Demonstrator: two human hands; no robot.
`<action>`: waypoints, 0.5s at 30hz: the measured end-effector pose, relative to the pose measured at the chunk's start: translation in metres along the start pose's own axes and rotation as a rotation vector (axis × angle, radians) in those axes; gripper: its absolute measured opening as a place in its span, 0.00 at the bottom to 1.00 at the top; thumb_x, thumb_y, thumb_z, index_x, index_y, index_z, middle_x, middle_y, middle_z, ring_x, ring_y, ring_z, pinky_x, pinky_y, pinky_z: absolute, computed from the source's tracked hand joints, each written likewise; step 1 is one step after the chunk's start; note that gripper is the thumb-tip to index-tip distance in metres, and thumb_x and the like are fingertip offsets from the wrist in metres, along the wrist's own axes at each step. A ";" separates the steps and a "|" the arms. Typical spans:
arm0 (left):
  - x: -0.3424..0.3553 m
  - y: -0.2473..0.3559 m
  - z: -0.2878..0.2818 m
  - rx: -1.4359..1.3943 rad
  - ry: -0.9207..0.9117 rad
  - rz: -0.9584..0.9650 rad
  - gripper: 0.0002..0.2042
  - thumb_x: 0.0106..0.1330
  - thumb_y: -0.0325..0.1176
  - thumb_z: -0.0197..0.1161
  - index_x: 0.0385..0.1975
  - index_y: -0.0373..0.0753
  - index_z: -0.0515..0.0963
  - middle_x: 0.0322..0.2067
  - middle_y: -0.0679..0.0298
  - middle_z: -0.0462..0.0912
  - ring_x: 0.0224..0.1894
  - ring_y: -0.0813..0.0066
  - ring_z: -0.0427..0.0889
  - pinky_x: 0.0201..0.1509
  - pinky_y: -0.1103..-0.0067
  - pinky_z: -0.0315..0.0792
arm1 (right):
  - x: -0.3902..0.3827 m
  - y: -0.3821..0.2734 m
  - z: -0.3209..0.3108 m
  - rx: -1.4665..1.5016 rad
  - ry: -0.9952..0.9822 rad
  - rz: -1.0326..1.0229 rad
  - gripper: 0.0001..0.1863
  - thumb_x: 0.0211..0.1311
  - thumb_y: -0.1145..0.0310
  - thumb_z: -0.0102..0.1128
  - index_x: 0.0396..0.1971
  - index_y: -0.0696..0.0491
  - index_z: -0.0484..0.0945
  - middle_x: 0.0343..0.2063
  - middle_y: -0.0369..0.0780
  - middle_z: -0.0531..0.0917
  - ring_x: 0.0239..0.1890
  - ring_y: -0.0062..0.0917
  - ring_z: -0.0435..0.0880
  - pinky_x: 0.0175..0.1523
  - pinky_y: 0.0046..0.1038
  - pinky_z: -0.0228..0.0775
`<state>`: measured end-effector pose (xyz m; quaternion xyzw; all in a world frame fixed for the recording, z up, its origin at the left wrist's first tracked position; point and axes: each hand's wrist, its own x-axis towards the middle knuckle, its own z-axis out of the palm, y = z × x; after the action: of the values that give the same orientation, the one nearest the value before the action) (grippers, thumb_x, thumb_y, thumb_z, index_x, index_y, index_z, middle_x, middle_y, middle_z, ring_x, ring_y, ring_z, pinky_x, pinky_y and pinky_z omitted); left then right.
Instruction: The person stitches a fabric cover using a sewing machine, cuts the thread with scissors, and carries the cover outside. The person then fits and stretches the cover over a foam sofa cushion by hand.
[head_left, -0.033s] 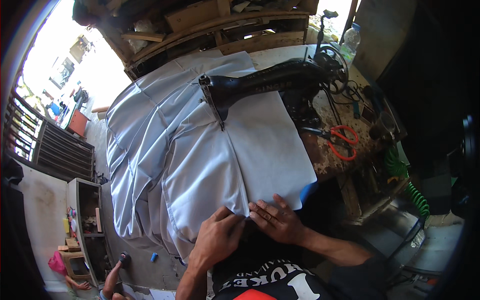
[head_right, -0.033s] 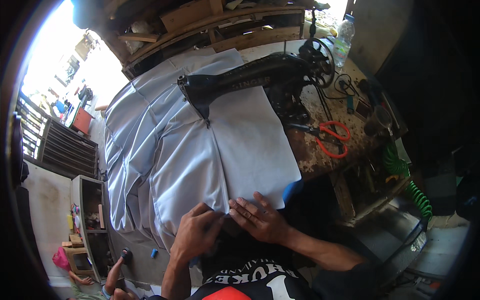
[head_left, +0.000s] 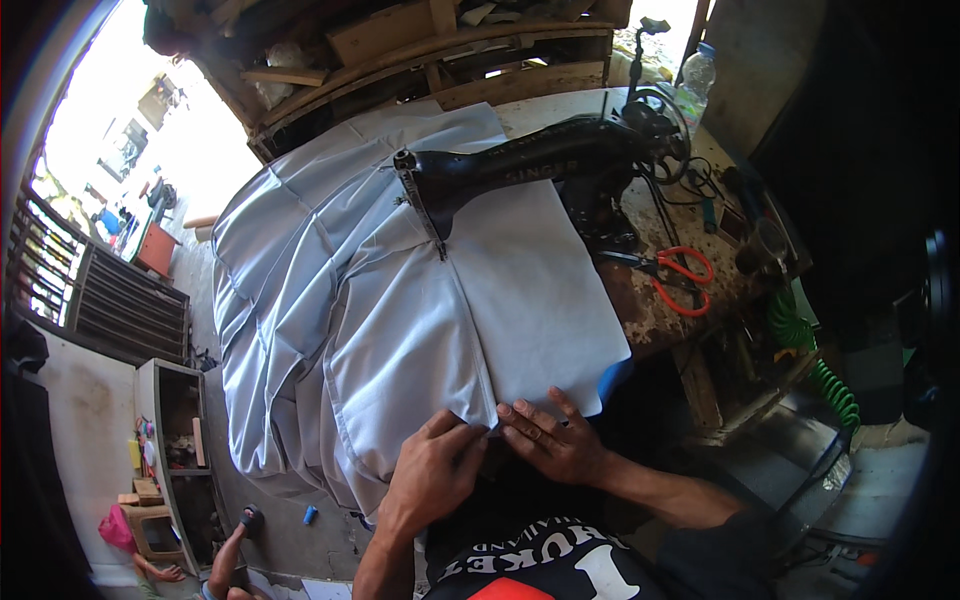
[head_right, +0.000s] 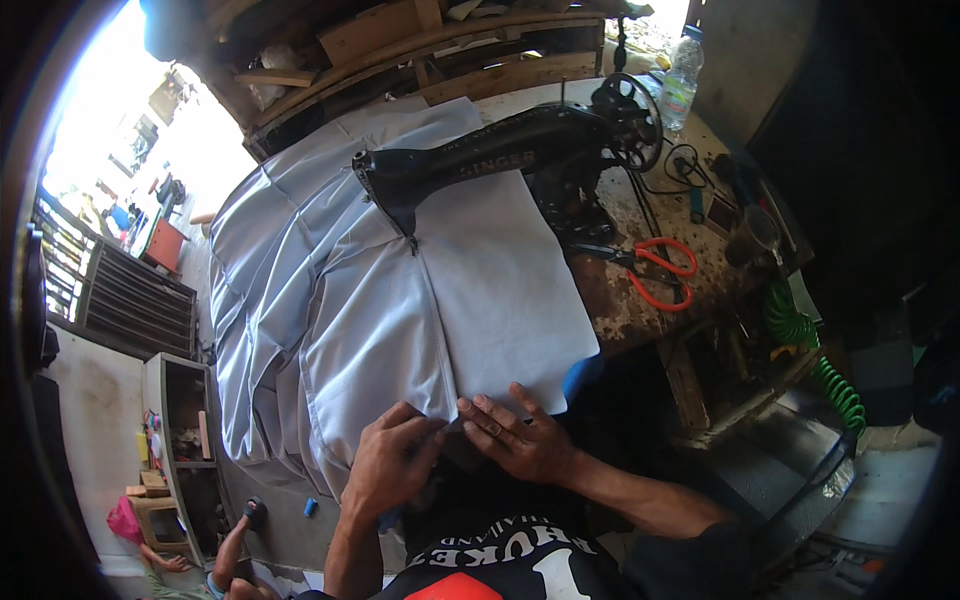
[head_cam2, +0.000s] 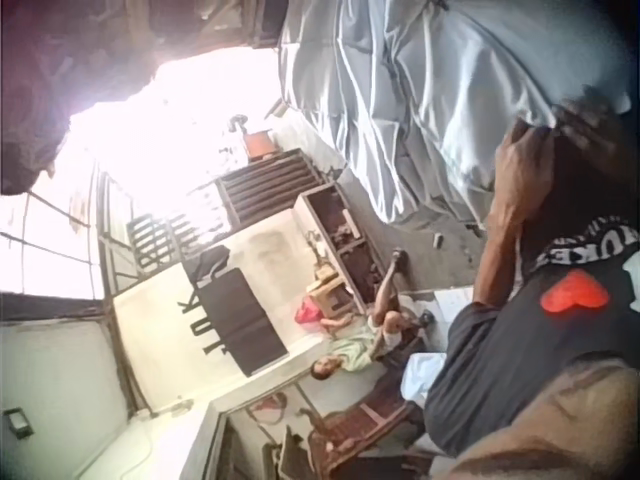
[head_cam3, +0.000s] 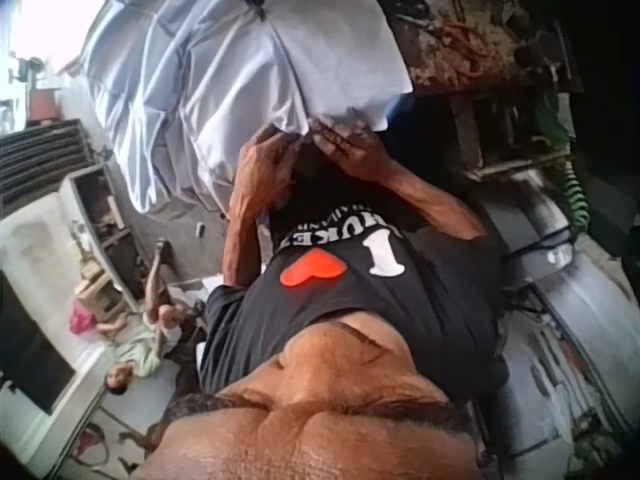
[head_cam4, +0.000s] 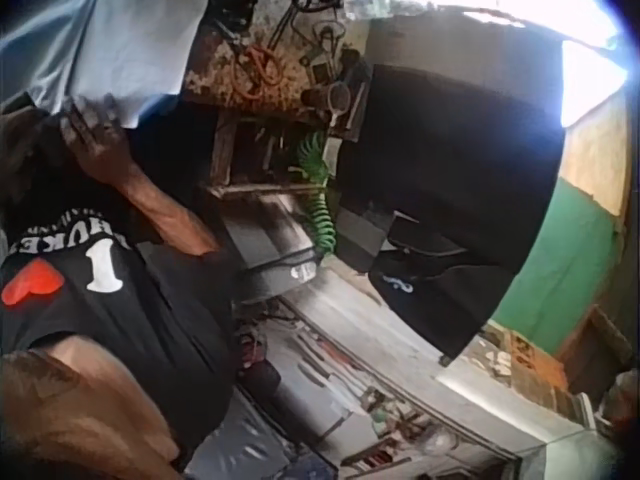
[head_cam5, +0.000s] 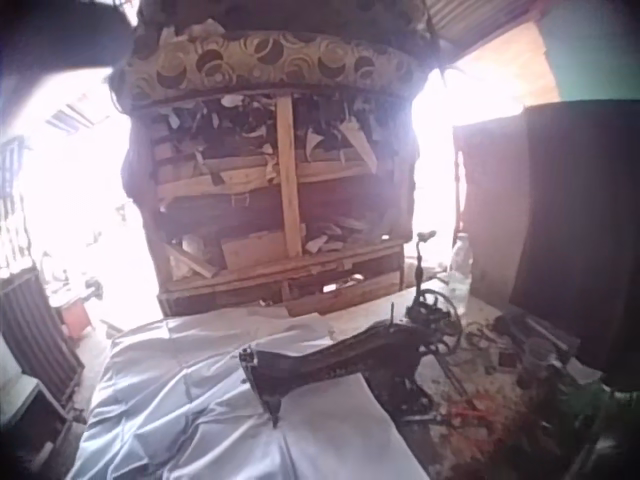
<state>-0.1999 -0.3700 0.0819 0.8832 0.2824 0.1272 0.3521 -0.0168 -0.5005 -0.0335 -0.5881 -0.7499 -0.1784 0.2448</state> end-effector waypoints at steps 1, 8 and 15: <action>-0.001 -0.001 0.001 -0.041 0.023 -0.036 0.09 0.62 0.26 0.66 0.39 0.32 0.86 0.33 0.54 0.82 0.33 0.57 0.84 0.40 0.70 0.78 | -0.007 -0.003 0.008 -0.052 0.015 0.001 0.10 0.74 0.59 0.51 0.47 0.43 0.80 0.65 0.35 0.77 0.73 0.27 0.65 0.78 0.53 0.48; -0.007 0.006 -0.004 -0.085 -0.023 -0.081 0.13 0.61 0.26 0.62 0.44 0.31 0.85 0.34 0.53 0.82 0.34 0.58 0.84 0.41 0.71 0.76 | 0.011 0.003 0.016 -0.188 0.127 0.017 0.08 0.74 0.58 0.51 0.44 0.40 0.79 0.65 0.34 0.78 0.69 0.26 0.70 0.74 0.52 0.54; -0.013 0.015 -0.004 -0.050 -0.018 -0.041 0.19 0.57 0.25 0.61 0.50 0.32 0.82 0.35 0.52 0.81 0.37 0.54 0.83 0.44 0.68 0.76 | 0.028 0.006 -0.009 0.059 0.136 -0.004 0.10 0.69 0.61 0.55 0.36 0.45 0.86 0.61 0.36 0.81 0.58 0.25 0.78 0.65 0.43 0.66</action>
<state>-0.2064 -0.3846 0.0952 0.8695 0.2938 0.1189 0.3789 -0.0149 -0.4820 -0.0105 -0.5655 -0.7378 -0.1960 0.3120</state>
